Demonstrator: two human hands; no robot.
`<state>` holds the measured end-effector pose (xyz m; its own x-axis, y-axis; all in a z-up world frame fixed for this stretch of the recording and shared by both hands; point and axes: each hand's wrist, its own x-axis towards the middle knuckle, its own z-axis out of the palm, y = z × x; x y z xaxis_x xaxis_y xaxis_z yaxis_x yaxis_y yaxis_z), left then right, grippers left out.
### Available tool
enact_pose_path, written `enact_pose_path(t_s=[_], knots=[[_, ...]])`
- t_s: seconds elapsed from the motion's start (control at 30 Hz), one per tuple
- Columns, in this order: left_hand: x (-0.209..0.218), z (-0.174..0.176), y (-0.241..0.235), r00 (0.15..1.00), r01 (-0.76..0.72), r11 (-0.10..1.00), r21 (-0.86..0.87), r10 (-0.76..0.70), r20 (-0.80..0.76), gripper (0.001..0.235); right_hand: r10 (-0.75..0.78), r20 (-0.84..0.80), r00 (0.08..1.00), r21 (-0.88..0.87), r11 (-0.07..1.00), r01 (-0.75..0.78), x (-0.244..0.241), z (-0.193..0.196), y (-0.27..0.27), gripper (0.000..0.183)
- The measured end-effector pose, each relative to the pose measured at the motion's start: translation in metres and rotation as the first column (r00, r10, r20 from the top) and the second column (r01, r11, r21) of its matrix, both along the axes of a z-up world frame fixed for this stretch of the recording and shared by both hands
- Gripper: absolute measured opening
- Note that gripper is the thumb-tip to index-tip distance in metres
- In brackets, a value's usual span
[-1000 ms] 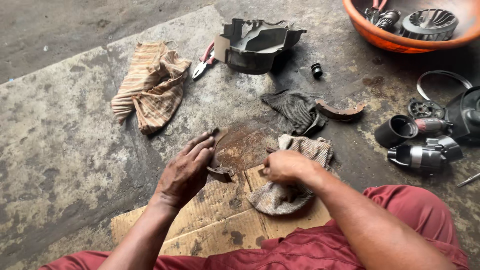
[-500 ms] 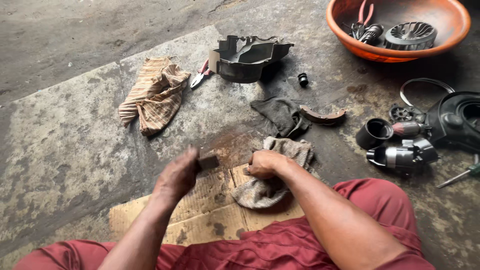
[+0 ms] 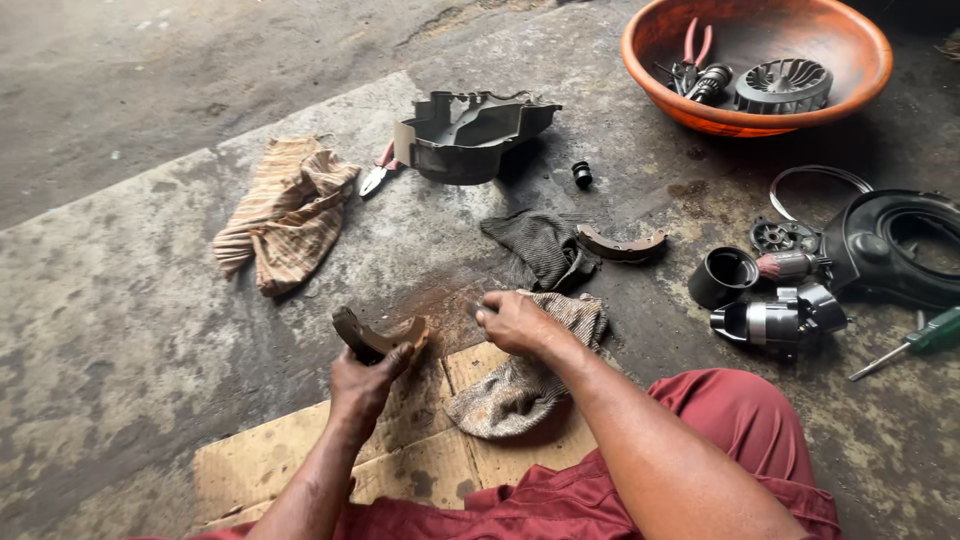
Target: The person sits on the floor and uses a metal file to smooth the edges of a small metal part. They repeatedly file the same piece, occasionally wiping it with a cloth to remove filings.
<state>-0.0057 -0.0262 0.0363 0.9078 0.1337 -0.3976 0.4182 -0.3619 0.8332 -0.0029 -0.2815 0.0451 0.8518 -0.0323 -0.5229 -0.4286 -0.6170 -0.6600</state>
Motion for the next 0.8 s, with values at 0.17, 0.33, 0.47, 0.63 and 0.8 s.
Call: enact_pose_path(t_s=[0.17, 0.33, 0.47, 0.63, 0.8], knots=[[-0.007, -0.021, 0.004, 0.952, 0.252, 0.962, -0.109, -0.226, 0.205, 0.073, -0.066, 0.240, 0.969, 0.265, 0.964, 0.001, 0.006, -0.009, 0.031, 0.029], [0.007, -0.044, 0.025, 0.865, 0.440, 0.896, -0.057, -0.406, 0.293, 0.083, 0.169, 0.322, 0.932, 0.248, 0.935, -0.255, 0.008, -0.025, 0.043, 0.033], [0.017, -0.049, 0.032, 0.796, 0.489, 0.858, 0.155, -0.512, 0.323, 0.078, 0.169, 0.253, 0.953, 0.216, 0.950, -0.226, 0.009, -0.024, 0.041, 0.033], [0.005, -0.039, 0.019, 0.788, 0.497, 0.847, 0.187, -0.531, 0.311, 0.072, 0.105, -0.015, 0.994, 0.157, 0.982, -0.102, 0.006, 0.009, 0.025, 0.031], [0.000, -0.020, 0.022, 0.725, 0.520, 0.845, 0.126, -0.514, 0.458, 0.076, 0.079, 0.033, 0.996, -0.163, 0.984, -0.072, -0.013, 0.061, 0.012, 0.031]])
